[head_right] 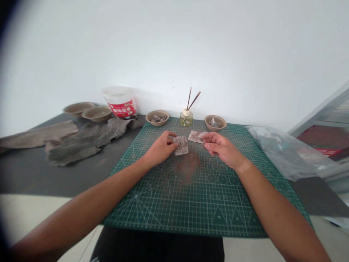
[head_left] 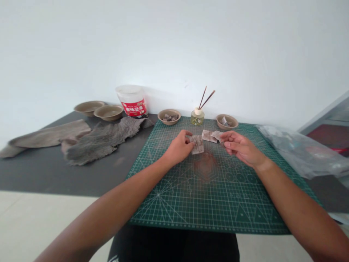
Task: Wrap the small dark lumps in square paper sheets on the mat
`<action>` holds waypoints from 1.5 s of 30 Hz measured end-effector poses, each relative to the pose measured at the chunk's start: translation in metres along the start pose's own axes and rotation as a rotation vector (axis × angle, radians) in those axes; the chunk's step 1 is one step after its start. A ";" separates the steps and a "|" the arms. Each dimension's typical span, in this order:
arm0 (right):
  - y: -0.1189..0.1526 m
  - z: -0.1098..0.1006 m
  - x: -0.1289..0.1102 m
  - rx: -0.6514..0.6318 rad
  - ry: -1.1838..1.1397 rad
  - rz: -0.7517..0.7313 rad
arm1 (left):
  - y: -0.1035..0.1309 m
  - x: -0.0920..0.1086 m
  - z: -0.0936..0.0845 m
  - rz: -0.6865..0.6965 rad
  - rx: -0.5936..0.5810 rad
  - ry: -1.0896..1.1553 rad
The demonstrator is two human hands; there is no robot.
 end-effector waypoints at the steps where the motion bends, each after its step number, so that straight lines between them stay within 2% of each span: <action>1: -0.001 0.000 0.001 0.003 -0.003 -0.002 | -0.005 -0.006 -0.006 -0.021 0.020 -0.093; 4: -0.003 0.000 0.003 0.003 -0.001 0.000 | -0.015 -0.017 -0.019 -0.053 0.060 -0.191; 7: -0.005 0.000 0.005 -0.001 0.002 -0.004 | -0.016 -0.015 -0.020 -0.006 0.135 -0.281; 9: -0.007 -0.002 0.006 0.015 -0.001 -0.010 | -0.014 -0.003 -0.008 0.157 0.118 -0.394; 12: -0.009 -0.006 0.009 0.061 -0.005 -0.015 | -0.016 0.014 0.024 0.396 -0.057 -0.553; 15: -0.010 -0.010 0.010 0.087 -0.005 -0.027 | -0.024 0.025 0.050 0.459 -0.140 -0.606; 18: -0.011 -0.013 0.011 0.100 -0.002 -0.030 | -0.027 0.032 0.063 0.495 -0.226 -0.633; 21: -0.011 -0.013 0.011 0.117 -0.004 -0.035 | -0.014 0.034 0.059 0.518 -0.252 -0.636; 25: -0.010 -0.009 0.010 0.103 -0.012 -0.032 | 0.010 0.033 0.043 0.558 -0.273 -0.603; 27: -0.010 -0.006 0.010 0.092 -0.011 -0.030 | 0.012 0.033 0.037 0.544 -0.278 -0.569; 31: -0.010 -0.006 0.010 0.089 0.004 -0.027 | -0.009 0.035 0.030 0.465 -0.258 -0.532; 32: -0.010 -0.007 0.010 0.092 0.009 -0.026 | -0.017 0.035 0.029 0.422 -0.292 -0.543; 34: -0.010 -0.009 0.010 0.100 0.017 -0.022 | -0.030 0.036 0.031 0.373 -0.475 -0.557; 36: -0.011 -0.010 0.010 0.103 0.021 -0.019 | -0.041 0.040 0.028 0.373 -0.532 -0.552; 40: -0.011 -0.010 0.009 0.100 0.024 -0.020 | -0.051 0.042 0.023 0.343 -0.529 -0.560; 45: -0.011 -0.011 0.009 0.102 0.019 -0.017 | -0.058 0.034 0.024 0.273 -0.526 -0.568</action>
Point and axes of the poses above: each hand's wrist, its own y-axis away from the middle knuckle, its own z-axis out of the palm, x = y × z, the point moved 4 cm from there along -y, towards the middle knuckle, and after that the axes turned 4 degrees about y, right-handed, at the moved point
